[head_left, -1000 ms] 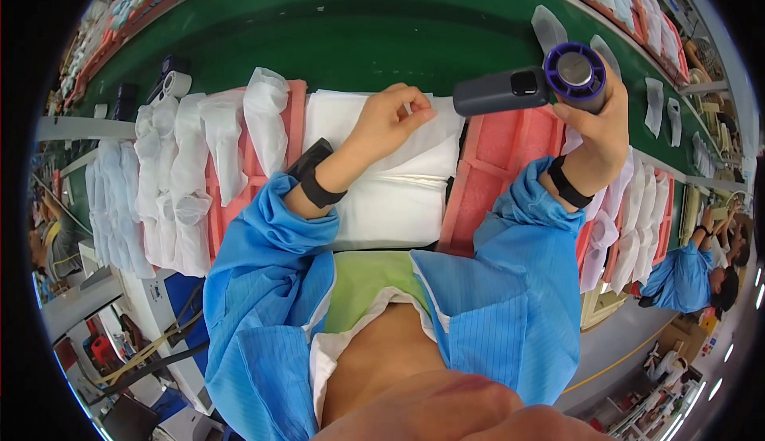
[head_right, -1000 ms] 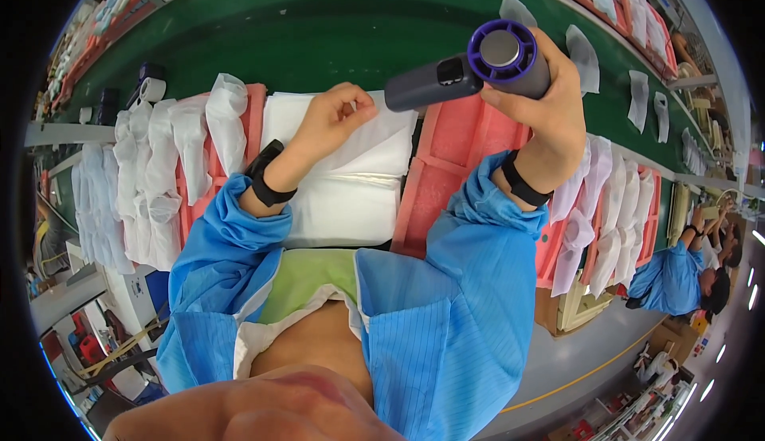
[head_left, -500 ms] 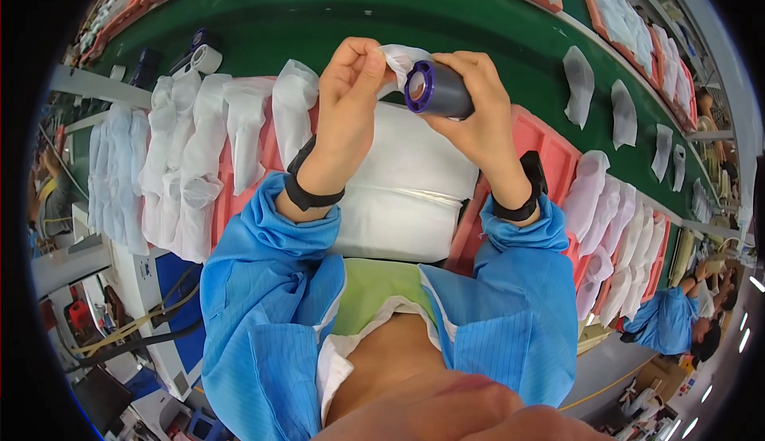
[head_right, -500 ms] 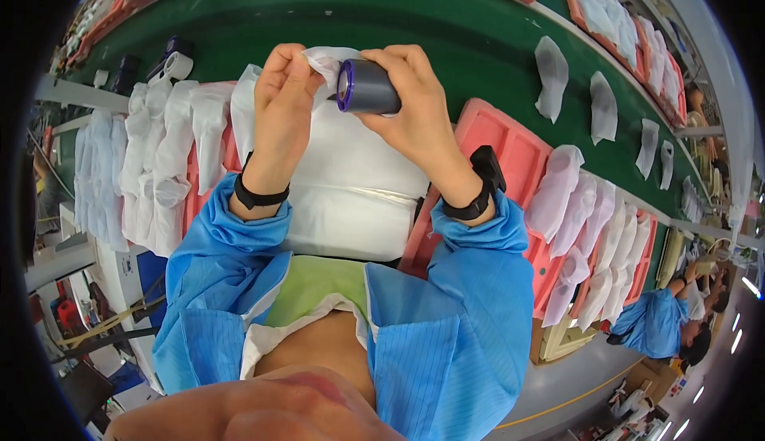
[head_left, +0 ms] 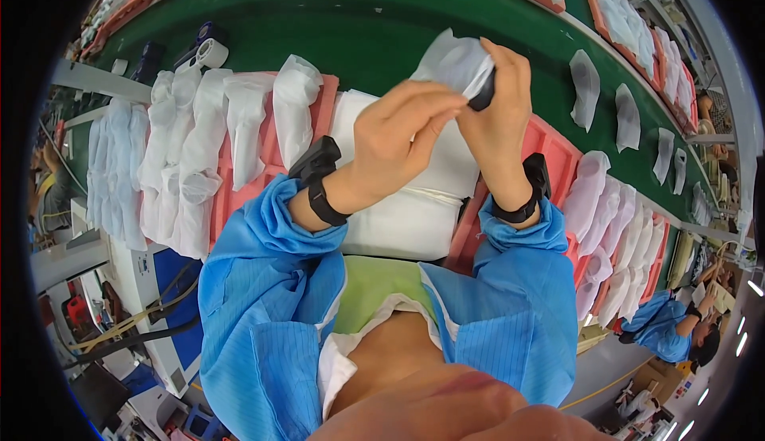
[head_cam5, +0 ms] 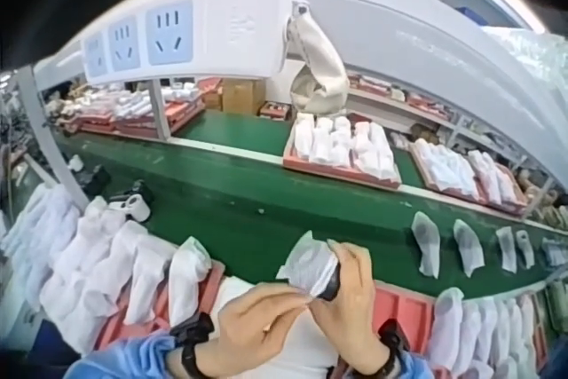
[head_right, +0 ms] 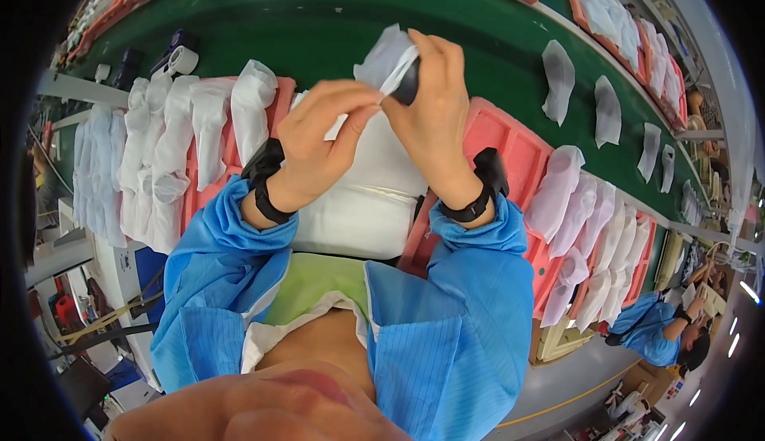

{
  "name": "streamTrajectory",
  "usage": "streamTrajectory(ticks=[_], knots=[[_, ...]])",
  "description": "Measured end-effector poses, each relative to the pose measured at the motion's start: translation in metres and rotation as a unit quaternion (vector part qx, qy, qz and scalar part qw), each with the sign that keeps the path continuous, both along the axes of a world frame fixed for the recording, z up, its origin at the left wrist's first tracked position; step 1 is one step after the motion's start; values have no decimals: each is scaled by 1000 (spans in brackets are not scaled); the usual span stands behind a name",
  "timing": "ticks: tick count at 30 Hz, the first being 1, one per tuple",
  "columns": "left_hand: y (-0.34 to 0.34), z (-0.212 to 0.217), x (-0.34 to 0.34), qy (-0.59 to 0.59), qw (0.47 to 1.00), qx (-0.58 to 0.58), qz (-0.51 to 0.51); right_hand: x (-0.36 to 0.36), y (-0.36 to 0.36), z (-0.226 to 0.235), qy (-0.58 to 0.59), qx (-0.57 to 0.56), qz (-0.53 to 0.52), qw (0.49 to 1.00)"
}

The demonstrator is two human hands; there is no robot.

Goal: The person packages hair dryers by hand, wrapping each unit in a white foam sheet and placing it into a pink tray. Once the tray is filled, the person moves it onto a stack and pulls an empty tray onto the workspace to continue the process.

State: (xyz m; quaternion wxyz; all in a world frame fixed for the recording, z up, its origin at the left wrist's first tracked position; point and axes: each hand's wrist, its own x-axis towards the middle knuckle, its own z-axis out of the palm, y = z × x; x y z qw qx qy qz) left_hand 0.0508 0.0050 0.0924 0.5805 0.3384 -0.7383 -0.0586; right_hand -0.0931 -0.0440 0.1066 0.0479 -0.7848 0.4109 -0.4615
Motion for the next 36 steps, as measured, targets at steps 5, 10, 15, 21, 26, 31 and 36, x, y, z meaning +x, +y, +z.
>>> streamTrajectory(ticks=[5,10,15,21,26,31,36], knots=[[-1,10,-1,28,984,162,62,2,-1,-9,-89,77,-18,993],[-19,4,28,156,971,177,-36,11,16,1,-189,189,208,941],[-16,15,37,266,908,156,-285,1,-2,-16,-49,170,222,959],[-18,6,30,274,955,115,18,-2,-2,-11,61,102,-12,993],[-12,8,23,106,989,14,102,7,11,-12,74,73,-17,994],[-16,15,43,127,983,31,129,4,17,7,-82,296,106,946],[-26,11,76,320,935,154,23,-34,-16,1,-104,478,216,845]])
